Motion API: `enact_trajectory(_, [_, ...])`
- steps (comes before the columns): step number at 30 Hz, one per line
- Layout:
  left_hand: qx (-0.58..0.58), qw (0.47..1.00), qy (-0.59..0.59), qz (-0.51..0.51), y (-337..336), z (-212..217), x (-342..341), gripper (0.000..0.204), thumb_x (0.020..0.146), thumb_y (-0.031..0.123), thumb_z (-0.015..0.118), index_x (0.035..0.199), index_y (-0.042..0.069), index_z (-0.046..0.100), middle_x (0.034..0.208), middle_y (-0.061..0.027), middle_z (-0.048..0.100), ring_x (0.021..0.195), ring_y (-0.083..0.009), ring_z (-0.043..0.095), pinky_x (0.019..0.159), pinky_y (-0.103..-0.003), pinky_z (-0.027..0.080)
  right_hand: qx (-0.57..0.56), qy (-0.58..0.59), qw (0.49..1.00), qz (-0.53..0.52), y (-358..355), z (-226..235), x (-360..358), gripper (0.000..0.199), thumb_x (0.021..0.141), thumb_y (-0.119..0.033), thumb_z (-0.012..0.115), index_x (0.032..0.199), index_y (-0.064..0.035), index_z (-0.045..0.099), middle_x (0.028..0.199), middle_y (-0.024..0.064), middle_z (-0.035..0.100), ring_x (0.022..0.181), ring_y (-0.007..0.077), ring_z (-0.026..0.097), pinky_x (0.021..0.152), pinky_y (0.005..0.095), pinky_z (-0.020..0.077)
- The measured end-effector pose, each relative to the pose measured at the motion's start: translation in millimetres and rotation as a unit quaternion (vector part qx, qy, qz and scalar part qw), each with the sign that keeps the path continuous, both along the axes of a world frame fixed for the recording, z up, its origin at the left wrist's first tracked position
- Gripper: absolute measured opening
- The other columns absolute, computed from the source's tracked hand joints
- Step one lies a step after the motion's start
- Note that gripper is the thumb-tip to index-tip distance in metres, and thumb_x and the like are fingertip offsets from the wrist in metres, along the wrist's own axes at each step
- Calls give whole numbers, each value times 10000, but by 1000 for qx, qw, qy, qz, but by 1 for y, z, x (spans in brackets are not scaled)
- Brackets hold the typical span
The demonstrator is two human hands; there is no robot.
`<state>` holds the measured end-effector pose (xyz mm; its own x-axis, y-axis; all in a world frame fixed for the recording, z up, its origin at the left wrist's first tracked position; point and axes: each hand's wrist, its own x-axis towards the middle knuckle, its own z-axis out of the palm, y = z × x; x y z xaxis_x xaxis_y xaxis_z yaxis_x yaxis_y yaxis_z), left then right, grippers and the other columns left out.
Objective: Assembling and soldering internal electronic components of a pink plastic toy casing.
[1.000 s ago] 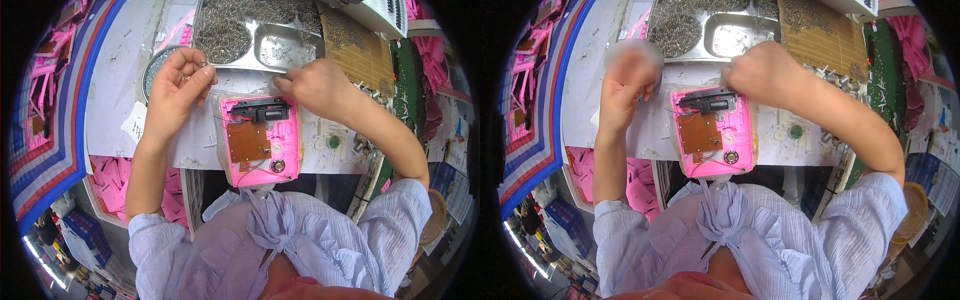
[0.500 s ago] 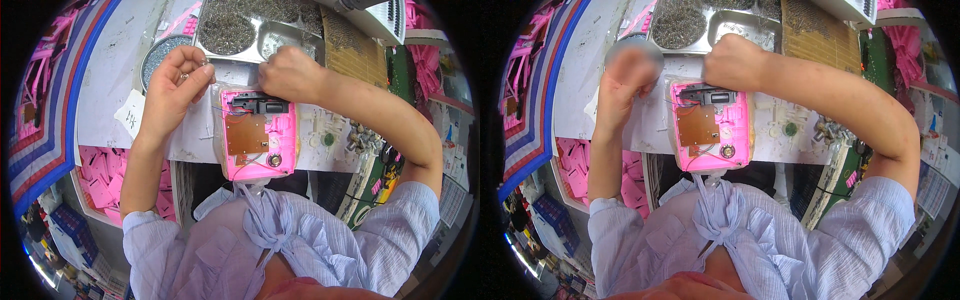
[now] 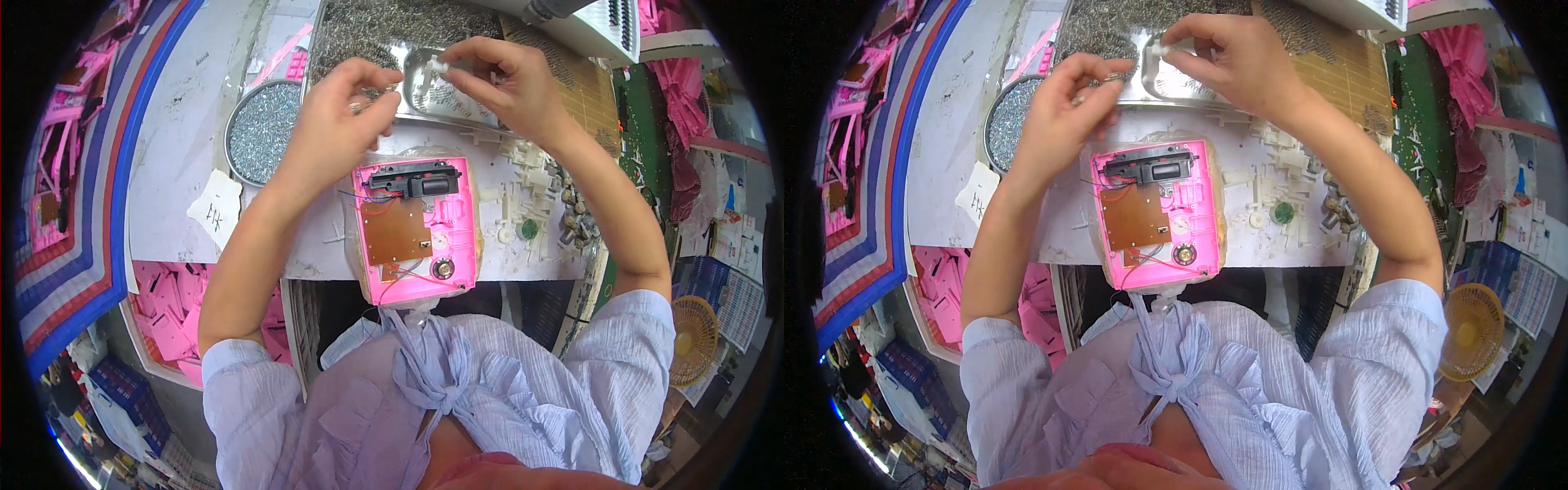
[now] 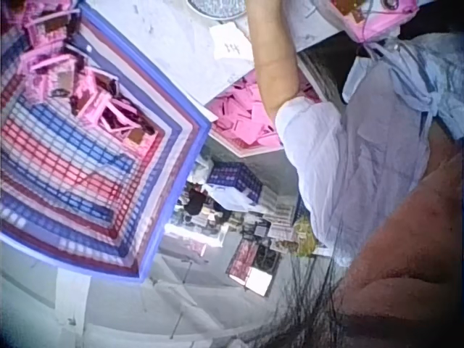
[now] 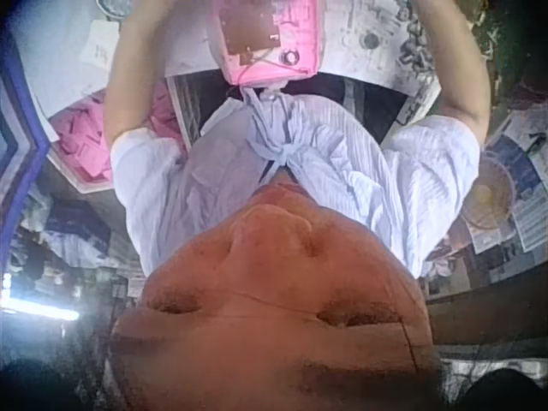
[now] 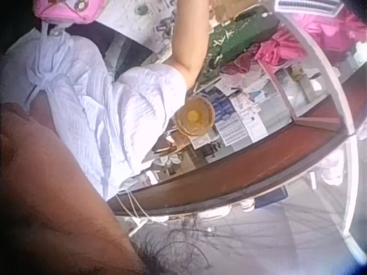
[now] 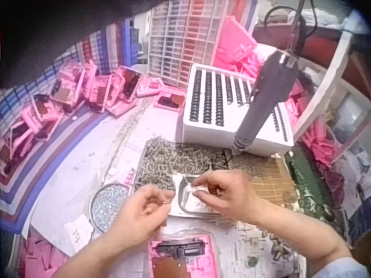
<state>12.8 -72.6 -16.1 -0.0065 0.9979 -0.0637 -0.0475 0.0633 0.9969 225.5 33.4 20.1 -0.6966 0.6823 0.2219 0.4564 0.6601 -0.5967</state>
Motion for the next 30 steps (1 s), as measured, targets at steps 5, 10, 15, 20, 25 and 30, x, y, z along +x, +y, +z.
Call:
enact_trajectory(5, [112, 979, 168, 30, 38, -8, 20, 244, 815, 178, 684, 954, -9, 611, 847, -107, 670, 667, -180, 624, 637, -366, 494, 15, 54, 998, -42, 0, -12, 4, 183, 833, -229, 712, 974, -113, 710, 619, 25, 578, 533, 139, 523, 519, 299, 420])
enact_trajectory(10, [182, 931, 315, 12, 44, 1, 29, 204, 849, 145, 672, 982, 5, 606, 840, -17, 636, 632, -70, 521, 566, -255, 433, 70, -17, 996, -43, 6, -17, 11, 207, 831, -260, 694, 982, -120, 670, 660, 55, 626, 605, 233, 625, 558, 368, 483])
enact_trajectory(15, [139, 947, 289, -10, 45, 11, 30, 179, 868, 151, 678, 967, 15, 615, 826, 5, 628, 596, -70, 501, 547, -239, 416, 233, -87, 968, -46, 0, -13, 21, 177, 845, -264, 677, 945, -118, 673, 724, 92, 663, 686, 293, 668, 606, 428, 518])
enact_trajectory(20, [-57, 997, -19, -51, 15, 34, 19, 172, 909, 154, 682, 1018, 43, 609, 787, 32, 575, 593, -57, 491, 536, -203, 390, 165, -305, 938, 2, -30, 39, 65, 161, 825, -216, 691, 921, -87, 693, 770, 114, 679, 715, 330, 665, 644, 447, 518])
enact_trajectory(25, [-105, 969, -202, -93, -5, 19, 22, 202, 919, 84, 653, 1106, 27, 603, 902, -23, 609, 703, -86, 560, 592, -206, 467, 88, -417, 904, -27, -47, 30, 70, 139, 787, -189, 710, 850, -65, 703, 747, 154, 673, 742, 347, 662, 649, 446, 515])
enact_trajectory(30, [-55, 990, -103, -84, -15, 27, 30, 196, 907, 53, 662, 1087, 15, 595, 912, -18, 605, 694, -63, 557, 609, -205, 469, -57, -142, 988, 10, -47, 25, 57, 206, 847, -222, 708, 789, -30, 663, 655, 104, 611, 619, 213, 604, 576, 367, 456])
